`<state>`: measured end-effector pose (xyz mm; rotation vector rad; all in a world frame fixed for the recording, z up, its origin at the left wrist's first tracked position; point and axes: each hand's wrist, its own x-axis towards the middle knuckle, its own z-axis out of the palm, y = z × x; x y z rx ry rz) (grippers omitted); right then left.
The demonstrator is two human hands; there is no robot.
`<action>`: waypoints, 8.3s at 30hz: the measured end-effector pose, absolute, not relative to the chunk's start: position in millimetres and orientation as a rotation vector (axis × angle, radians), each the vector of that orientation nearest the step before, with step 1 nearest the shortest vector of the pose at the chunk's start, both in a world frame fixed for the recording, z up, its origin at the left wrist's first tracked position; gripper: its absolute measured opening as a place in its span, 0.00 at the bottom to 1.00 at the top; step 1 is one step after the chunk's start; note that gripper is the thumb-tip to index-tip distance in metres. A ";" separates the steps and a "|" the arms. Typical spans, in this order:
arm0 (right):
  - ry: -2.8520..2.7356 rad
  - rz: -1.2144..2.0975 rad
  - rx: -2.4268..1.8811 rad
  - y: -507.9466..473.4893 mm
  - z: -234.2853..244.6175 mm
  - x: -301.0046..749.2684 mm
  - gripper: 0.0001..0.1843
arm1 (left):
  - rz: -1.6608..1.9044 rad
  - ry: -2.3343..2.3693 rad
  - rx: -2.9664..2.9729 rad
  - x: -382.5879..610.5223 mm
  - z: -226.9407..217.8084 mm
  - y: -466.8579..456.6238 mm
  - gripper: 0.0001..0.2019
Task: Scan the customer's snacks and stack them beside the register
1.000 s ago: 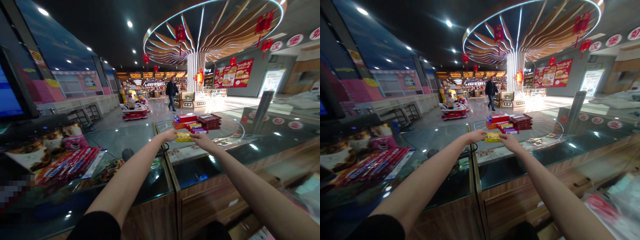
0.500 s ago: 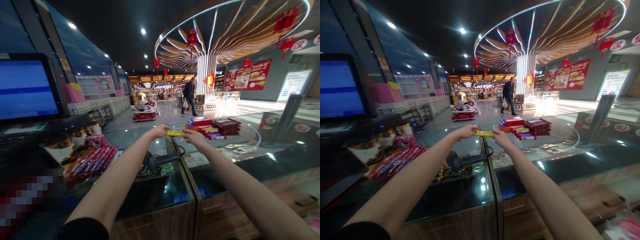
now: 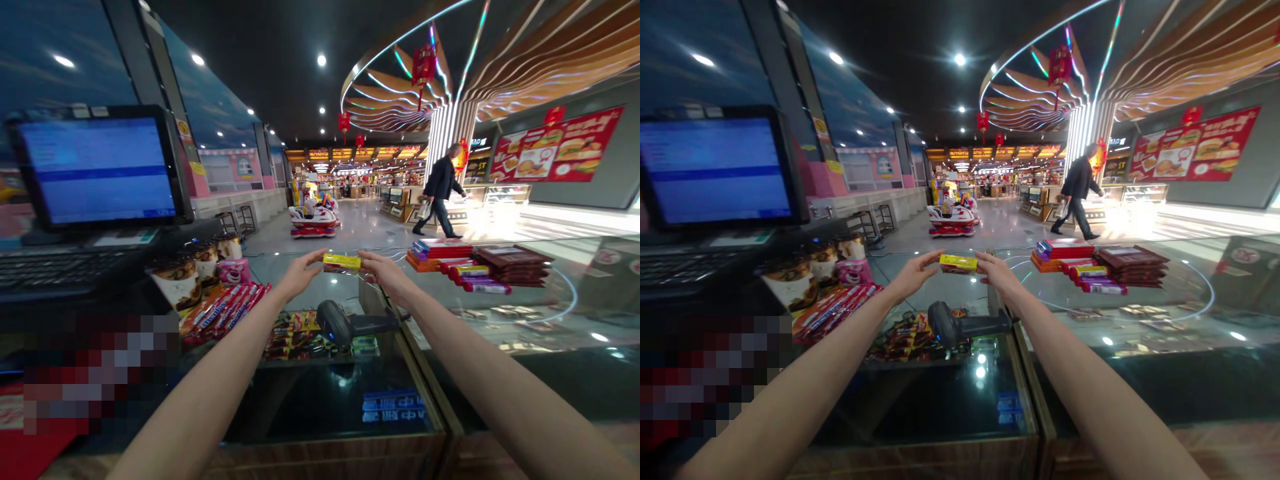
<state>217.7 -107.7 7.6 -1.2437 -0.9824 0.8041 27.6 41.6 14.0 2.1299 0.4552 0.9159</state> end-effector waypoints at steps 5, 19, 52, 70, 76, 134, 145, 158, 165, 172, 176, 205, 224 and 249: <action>-1.071 0.842 -1.234 -106.1 5.7 200.5 0.25 | 1.125 0.482 2.086 12.3 -12.1 39.4 0.26; -1.069 0.888 -1.292 -111.7 -4.2 205.6 0.32 | 1.186 0.575 2.107 13.9 -19.4 14.7 0.18; -1.319 0.780 -1.274 -101.2 -22.3 208.9 0.21 | 0.759 0.791 1.596 11.4 -14.1 11.3 0.18; -1.290 0.648 -1.466 -85.7 -40.1 218.9 0.13 | 0.611 0.797 1.829 -4.5 -8.1 9.4 0.29; -1.368 0.640 -1.435 -83.5 -43.5 218.8 0.14 | 0.608 0.759 1.886 -4.6 -13.3 17.5 0.39; -2.193 0.066 -1.846 -153.0 -1.2 201.1 0.22 | 0.589 0.798 2.026 -35.4 -24.1 63.4 0.32; -2.212 -0.025 -1.809 -151.3 -2.6 203.2 0.21 | 0.565 0.802 2.050 -36.7 -25.4 66.1 0.27; -2.207 0.072 -1.816 -151.2 -0.5 204.5 0.21 | 0.618 0.861 2.006 -35.9 -18.1 54.1 0.26; -2.215 0.065 -1.763 -151.3 -0.6 204.6 0.21 | 0.573 0.814 2.018 -36.0 -17.0 52.9 0.26; -2.215 0.105 -1.786 -150.9 -0.5 205.5 0.22 | 0.569 0.799 2.018 -36.9 -22.6 60.4 0.27; -2.229 0.158 -1.810 -151.5 -1.3 205.6 0.29 | 0.569 0.810 2.001 -36.2 -22.7 60.6 0.26; -1.977 0.686 -1.660 -151.2 9.7 213.1 0.25 | 0.623 0.847 1.884 -34.4 -28.1 61.4 0.45; -1.414 0.879 -1.968 -55.0 -1.6 189.2 0.13 | 0.680 1.059 1.918 -29.5 -25.3 54.7 0.29; -1.449 0.608 -1.633 -13.6 -2.8 178.8 0.16 | 0.788 0.962 1.538 -20.8 -28.6 46.6 0.32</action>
